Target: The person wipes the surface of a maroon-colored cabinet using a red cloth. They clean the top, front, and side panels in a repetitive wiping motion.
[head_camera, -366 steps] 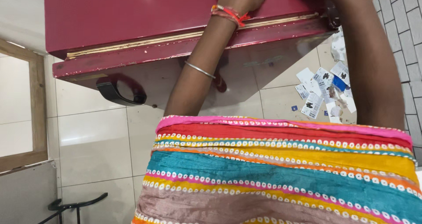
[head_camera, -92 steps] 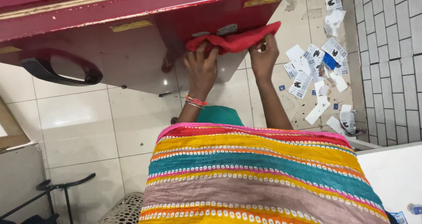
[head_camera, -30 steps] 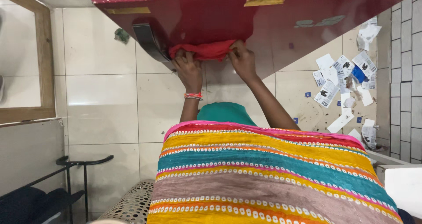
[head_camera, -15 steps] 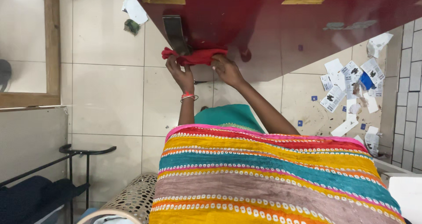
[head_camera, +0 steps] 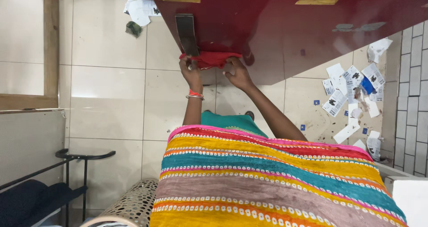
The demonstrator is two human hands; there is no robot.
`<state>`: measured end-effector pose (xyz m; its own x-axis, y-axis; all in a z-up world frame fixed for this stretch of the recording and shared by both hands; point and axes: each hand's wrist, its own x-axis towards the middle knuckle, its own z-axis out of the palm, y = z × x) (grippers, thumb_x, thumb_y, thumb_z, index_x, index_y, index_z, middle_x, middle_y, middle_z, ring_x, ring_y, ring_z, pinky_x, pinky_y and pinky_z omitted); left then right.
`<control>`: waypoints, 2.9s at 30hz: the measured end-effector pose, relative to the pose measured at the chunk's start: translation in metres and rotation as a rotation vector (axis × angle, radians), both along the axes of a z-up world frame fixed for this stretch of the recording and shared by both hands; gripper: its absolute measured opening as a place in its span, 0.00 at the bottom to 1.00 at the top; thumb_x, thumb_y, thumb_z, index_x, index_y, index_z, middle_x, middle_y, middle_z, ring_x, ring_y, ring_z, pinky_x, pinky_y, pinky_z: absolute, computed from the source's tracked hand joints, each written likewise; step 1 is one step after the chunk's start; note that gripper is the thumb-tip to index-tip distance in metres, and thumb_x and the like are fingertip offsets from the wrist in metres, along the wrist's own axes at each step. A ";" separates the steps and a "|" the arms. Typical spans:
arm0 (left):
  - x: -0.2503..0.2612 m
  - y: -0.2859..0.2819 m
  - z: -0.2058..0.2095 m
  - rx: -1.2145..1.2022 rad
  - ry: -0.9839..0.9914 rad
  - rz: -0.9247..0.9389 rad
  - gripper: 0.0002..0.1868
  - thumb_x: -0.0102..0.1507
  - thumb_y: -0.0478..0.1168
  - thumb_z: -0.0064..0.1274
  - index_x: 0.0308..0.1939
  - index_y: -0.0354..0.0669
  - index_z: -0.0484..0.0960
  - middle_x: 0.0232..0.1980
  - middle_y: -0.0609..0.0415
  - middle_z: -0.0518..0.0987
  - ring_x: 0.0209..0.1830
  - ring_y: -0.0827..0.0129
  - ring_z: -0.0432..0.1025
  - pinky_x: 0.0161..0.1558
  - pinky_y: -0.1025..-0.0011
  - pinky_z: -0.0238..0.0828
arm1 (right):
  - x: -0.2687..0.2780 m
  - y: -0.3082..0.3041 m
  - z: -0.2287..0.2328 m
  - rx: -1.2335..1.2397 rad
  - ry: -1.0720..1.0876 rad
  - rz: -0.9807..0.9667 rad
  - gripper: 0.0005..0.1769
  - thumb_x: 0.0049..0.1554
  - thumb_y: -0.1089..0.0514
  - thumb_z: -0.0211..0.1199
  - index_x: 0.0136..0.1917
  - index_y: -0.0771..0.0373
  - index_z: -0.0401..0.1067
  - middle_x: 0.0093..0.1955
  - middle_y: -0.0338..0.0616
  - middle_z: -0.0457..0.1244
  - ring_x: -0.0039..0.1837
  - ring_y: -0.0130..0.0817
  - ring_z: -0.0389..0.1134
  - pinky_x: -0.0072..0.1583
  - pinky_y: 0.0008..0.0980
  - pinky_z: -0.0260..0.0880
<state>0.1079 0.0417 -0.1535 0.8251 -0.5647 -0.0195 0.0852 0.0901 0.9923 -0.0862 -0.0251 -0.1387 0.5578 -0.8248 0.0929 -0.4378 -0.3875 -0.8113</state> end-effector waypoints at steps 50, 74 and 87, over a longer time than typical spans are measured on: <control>-0.066 -0.013 0.057 -0.183 -0.103 -0.309 0.11 0.71 0.36 0.47 0.57 0.37 0.74 0.58 0.48 0.75 0.58 0.66 0.69 0.63 0.68 0.64 | 0.013 0.038 0.067 -0.403 -0.060 -0.483 0.41 0.53 0.59 0.76 0.71 0.73 0.58 0.74 0.65 0.47 0.75 0.66 0.53 0.72 0.52 0.59; -0.066 -0.006 0.037 0.121 -0.760 -0.342 0.27 0.56 0.30 0.54 0.60 0.37 0.73 0.66 0.38 0.64 0.67 0.40 0.61 0.65 0.49 0.61 | -0.022 -0.009 0.052 -0.273 0.033 -0.456 0.08 0.55 0.58 0.69 0.43 0.65 0.78 0.40 0.52 0.68 0.42 0.50 0.70 0.47 0.45 0.69; -0.119 -0.012 0.231 -0.244 -1.029 -0.310 0.24 0.65 0.35 0.59 0.65 0.52 0.76 0.69 0.49 0.66 0.73 0.53 0.58 0.75 0.51 0.57 | -0.070 0.007 0.241 -0.198 -0.646 -0.267 0.21 0.66 0.68 0.63 0.69 0.66 0.60 0.63 0.45 0.60 0.66 0.32 0.66 0.69 0.33 0.69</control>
<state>-0.0116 0.0299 0.0777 0.2047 -0.6455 0.7358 -0.7193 0.4107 0.5603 -0.1565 -0.0176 0.1022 0.1228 -0.8588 0.4974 0.0046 -0.5007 -0.8656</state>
